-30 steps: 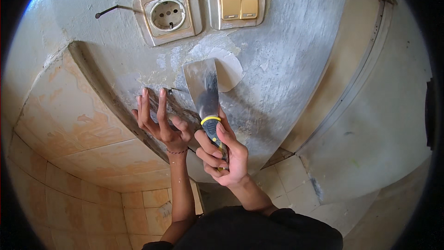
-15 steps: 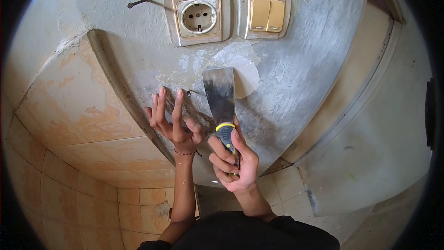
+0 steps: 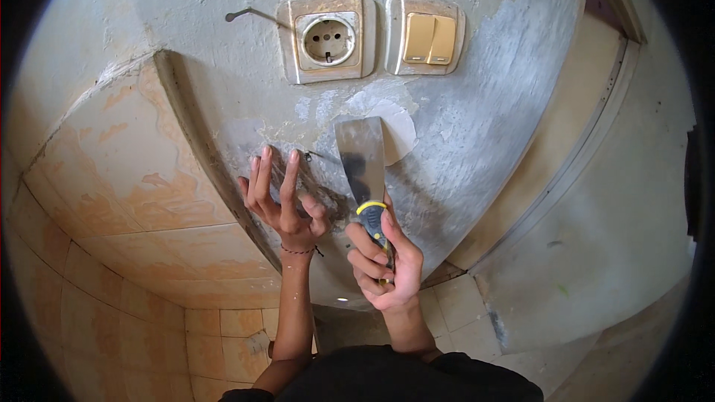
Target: The person scrapes and smooths plaster on a wall near electrical outlets using a scraper.
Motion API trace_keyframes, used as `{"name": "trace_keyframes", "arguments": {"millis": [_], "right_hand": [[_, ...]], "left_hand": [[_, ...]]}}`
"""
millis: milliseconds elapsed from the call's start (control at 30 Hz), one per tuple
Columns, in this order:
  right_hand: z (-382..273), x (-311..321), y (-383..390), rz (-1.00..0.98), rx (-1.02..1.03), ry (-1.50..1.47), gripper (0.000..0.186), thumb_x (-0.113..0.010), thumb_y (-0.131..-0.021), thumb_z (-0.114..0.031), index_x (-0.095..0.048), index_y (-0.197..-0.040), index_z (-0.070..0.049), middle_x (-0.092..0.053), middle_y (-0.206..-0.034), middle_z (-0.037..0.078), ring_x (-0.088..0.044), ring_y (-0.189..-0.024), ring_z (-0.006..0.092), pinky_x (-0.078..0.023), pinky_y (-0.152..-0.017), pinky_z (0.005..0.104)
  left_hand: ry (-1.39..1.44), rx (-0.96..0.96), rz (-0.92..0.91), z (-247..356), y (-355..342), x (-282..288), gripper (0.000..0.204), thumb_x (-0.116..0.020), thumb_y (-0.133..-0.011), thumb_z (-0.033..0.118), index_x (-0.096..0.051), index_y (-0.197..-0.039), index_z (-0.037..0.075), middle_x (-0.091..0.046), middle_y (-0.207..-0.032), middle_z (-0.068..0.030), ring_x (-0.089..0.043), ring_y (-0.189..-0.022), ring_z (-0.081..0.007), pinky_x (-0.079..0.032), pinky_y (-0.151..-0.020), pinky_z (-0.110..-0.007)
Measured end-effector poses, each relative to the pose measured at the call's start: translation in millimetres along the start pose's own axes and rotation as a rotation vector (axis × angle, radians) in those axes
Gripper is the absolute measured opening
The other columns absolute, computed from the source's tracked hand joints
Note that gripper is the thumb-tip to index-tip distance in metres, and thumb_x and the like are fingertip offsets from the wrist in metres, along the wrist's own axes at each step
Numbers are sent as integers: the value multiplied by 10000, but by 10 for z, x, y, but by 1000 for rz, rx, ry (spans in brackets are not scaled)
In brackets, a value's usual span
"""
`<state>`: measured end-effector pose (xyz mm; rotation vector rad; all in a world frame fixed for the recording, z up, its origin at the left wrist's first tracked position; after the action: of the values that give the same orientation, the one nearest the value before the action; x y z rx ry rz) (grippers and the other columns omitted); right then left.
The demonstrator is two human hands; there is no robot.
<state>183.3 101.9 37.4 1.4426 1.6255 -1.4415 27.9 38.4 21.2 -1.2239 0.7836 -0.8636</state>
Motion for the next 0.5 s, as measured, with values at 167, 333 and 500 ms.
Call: {"name": "trace_keyframes", "arguments": {"millis": [167,333,500], "right_hand": [[36,-14,-21,22,16,-6,403,-371,-1108,-310,-358,-1506,-367,-357,-735,3,-280,-467,37,-185,-302,155],[72,-26,-52,8,33,48,467,-378,-1105,-321,-288,-1555,-406,-352,-731,-15,-267,-464,28,-173,-301,153],[105,82,-54,-74,26,-125,287,-367,-1111,-315,-497,-1364,-272,-363,-737,19,-290,-462,44,-197,-296,165]], "left_hand": [[6,-5,2,-6,-11,19,507,-416,-926,337,-685,-1304,134,-557,-1438,-142,-455,-1371,-296,-214,-1203,-480],[8,12,-1,-33,13,4,506,-412,-933,358,-688,-1303,153,-561,-1438,-127,-456,-1374,-281,-212,-1205,-473],[27,17,4,-10,2,20,504,-413,-934,361,-688,-1305,158,-567,-1434,-122,-459,-1372,-273,-208,-1206,-466]]}}
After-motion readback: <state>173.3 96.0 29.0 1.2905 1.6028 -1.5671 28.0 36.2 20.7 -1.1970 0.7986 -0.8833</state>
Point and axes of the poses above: each hand's wrist, its own y-axis away from the middle knuckle, its own x-axis out of the back of the hand, z = x × y, the point moved 1 cm from there along -y, towards the middle knuckle
